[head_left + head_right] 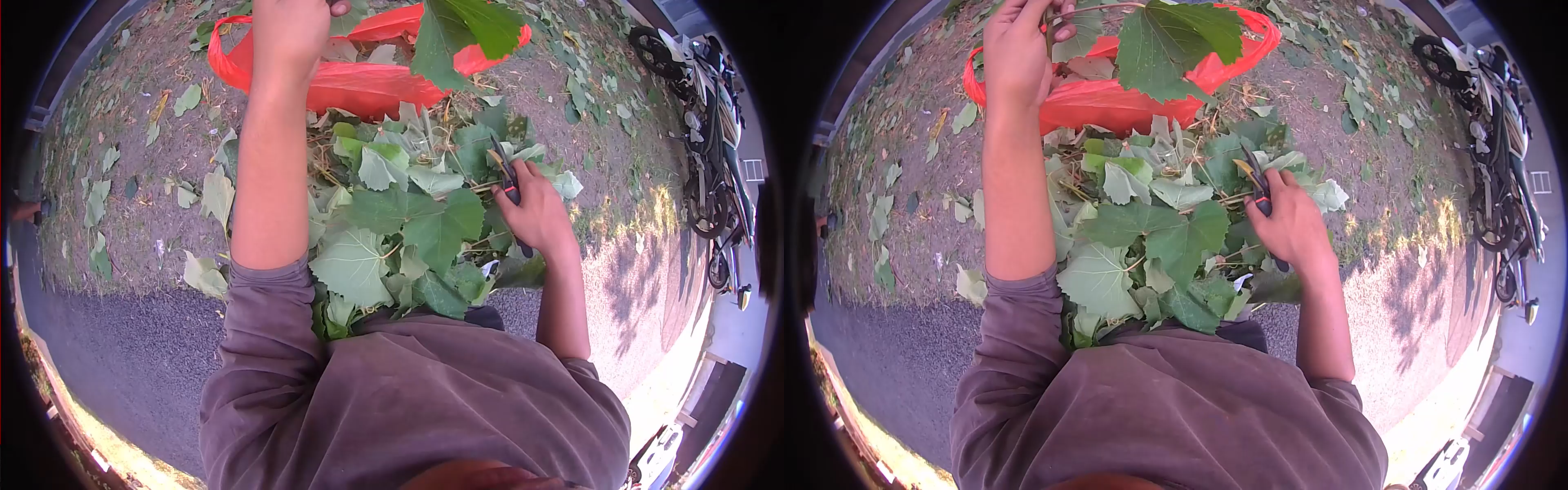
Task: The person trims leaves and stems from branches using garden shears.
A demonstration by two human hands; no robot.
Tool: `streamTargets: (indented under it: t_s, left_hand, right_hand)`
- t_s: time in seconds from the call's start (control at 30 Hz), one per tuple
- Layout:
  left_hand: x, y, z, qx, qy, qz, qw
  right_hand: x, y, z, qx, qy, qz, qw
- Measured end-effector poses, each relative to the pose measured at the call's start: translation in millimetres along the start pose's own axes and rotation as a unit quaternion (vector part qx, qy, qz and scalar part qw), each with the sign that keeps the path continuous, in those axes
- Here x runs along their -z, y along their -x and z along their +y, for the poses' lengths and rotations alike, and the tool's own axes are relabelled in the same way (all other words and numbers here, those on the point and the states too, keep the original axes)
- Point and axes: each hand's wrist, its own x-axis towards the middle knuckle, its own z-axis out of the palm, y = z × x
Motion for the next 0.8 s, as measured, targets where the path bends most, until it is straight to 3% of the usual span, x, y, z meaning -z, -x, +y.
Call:
streamTargets:
  t_s: [0.03, 0.17, 0.3, 0.37, 0.4, 0.43, 0.5, 0.57, 0.63, 0.67, 0.7, 0.8]
  left_hand:
    - [1.1, -2.1, 4.8, 0.001, 0.0, 0.002, 1.0]
    - [-1.6, -1.4, 11.3, -0.069, 0.067, 0.069, 0.993]
    - [-5.4, -3.2, 0.5, -0.083, 0.107, 0.064, 0.989]
    - [-2.5, -3.4, 1.7, -0.067, 0.104, 0.055, 0.991]
    - [-0.1, -3.3, 4.5, -0.076, 0.098, 0.054, 0.991]
    - [2.2, -4.6, 7.8, -0.089, 0.093, 0.053, 0.99]
    - [6.7, -7.7, 17.9, -0.091, 0.067, 0.06, 0.992]
    - [10.0, -10.1, 24.7, -0.091, 0.043, 0.066, 0.993]
    - [12.2, -13.9, 29.6, -0.092, 0.011, 0.052, 0.994]
    - [11.8, -14.5, 31.6, -0.099, 0.01, 0.052, 0.994]
    - [11.9, -12.9, 34.1, -0.098, 0.001, 0.058, 0.994]
    - [21.5, -1.3, 36.0, -0.095, -0.009, 0.085, 0.992]
  right_hand:
    - [0.5, -5.4, 1.3, 0.005, 0.02, 0.05, 0.999]
    - [5.0, -20.1, 2.3, 0.032, 0.033, 0.007, 0.999]
    - [21.8, -16.0, 7.0, 0.077, -0.001, 0.055, 0.996]
    - [44.9, -15.8, 5.9, 0.05, -0.142, 0.014, 0.989]
    - [56.3, -11.5, 2.7, -0.027, -0.232, -0.034, 0.972]
    - [60.7, -8.4, -0.5, -0.027, -0.233, -0.033, 0.971]
    - [66.4, -4.8, -10.1, 0.031, -0.358, 0.02, 0.933]
    - [71.5, -3.9, -35.1, 0.068, -0.374, 0.018, 0.925]
    - [66.3, -9.8, -62.4, 0.145, -0.518, -0.077, 0.84]
    - [63.4, -16.2, -73.1, 0.153, -0.517, -0.075, 0.839]
    - [58.6, -26.0, -83.1, 0.171, -0.57, -0.134, 0.792]
    - [8.1, -63.0, -112.8, 0.148, -0.741, -0.282, 0.591]
